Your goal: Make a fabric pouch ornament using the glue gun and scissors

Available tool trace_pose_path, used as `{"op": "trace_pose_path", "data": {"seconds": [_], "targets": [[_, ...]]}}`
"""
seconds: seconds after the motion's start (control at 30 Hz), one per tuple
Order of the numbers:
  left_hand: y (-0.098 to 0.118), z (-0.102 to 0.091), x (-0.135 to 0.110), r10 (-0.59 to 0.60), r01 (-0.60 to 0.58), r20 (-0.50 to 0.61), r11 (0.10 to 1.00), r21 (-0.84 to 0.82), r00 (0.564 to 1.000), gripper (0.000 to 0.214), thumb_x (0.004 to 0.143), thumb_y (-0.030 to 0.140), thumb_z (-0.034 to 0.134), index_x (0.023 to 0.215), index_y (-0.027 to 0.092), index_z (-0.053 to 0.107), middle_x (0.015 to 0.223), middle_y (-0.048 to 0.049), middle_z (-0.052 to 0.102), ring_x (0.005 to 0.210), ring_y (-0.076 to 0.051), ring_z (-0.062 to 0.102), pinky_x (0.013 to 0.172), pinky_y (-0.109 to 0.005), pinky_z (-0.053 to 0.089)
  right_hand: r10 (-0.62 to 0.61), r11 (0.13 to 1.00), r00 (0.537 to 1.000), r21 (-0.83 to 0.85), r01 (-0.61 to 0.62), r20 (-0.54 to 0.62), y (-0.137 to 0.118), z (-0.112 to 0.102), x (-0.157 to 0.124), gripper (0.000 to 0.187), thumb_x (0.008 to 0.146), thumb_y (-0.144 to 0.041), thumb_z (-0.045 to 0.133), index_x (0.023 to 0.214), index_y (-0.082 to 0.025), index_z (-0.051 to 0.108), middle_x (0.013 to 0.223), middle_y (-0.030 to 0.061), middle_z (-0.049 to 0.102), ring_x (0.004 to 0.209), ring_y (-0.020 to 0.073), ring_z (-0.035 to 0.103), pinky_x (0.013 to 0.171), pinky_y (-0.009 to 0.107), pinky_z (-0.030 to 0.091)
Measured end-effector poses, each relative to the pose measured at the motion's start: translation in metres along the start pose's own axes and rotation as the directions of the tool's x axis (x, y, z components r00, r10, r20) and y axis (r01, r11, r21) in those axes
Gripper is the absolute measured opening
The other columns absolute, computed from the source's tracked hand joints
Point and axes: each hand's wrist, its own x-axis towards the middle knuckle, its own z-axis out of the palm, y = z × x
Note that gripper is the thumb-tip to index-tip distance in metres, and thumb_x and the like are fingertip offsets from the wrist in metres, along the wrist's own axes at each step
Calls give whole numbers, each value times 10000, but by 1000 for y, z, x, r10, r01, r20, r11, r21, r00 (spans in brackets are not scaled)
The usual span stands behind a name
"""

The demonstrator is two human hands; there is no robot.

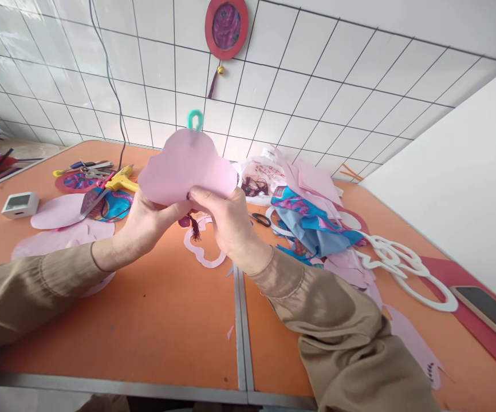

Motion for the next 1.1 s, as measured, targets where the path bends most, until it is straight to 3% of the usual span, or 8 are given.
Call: {"op": "trace_pose_path", "data": {"seconds": [0.37, 0.6, 0.9, 1.1], "targets": [[3, -1, -1, 0, 1, 49, 1000, -18, 999, 101, 746, 166, 581, 649, 171, 611, 554, 2, 587, 518, -143, 604, 501, -266, 508, 15, 1000, 1000, -24, -15, -21, -1, 0, -1, 176, 704, -295, 821, 743, -219, 668, 672, -4, 642, 675, 200, 650, 604, 367, 575], [-4, -1, 0, -28, 28, 11, 999, -44, 1000, 128, 798, 186, 648, 678, 175, 606, 626, -19, 658, 538, -151, 638, 515, -271, 533, 18, 999, 998, 32, -16, -65, 0, 3, -1, 189, 647, -250, 826, 770, -219, 686, 737, -19, 658, 723, 173, 643, 709, 365, 614], [-4, -1, 0, 11, -10, -33, 1000, 9, 999, 214, 811, 254, 724, 657, 166, 604, 611, -23, 653, 524, -131, 615, 481, -241, 497, 7, 1000, 998, 17, -8, 57, 3, 0, -1, 147, 758, -258, 774, 691, -208, 654, 648, -9, 619, 572, 162, 596, 554, 354, 547], [-9, -1, 2, -49, 47, -30, 998, -50, 998, 142, 764, 208, 720, 690, 172, 605, 645, -22, 660, 557, -136, 618, 511, -251, 516, 20, 998, 1000, 62, -18, -22, 3, 1, -1, 160, 695, -245, 813, 739, -219, 662, 719, -10, 648, 640, 172, 635, 628, 376, 585]]}}
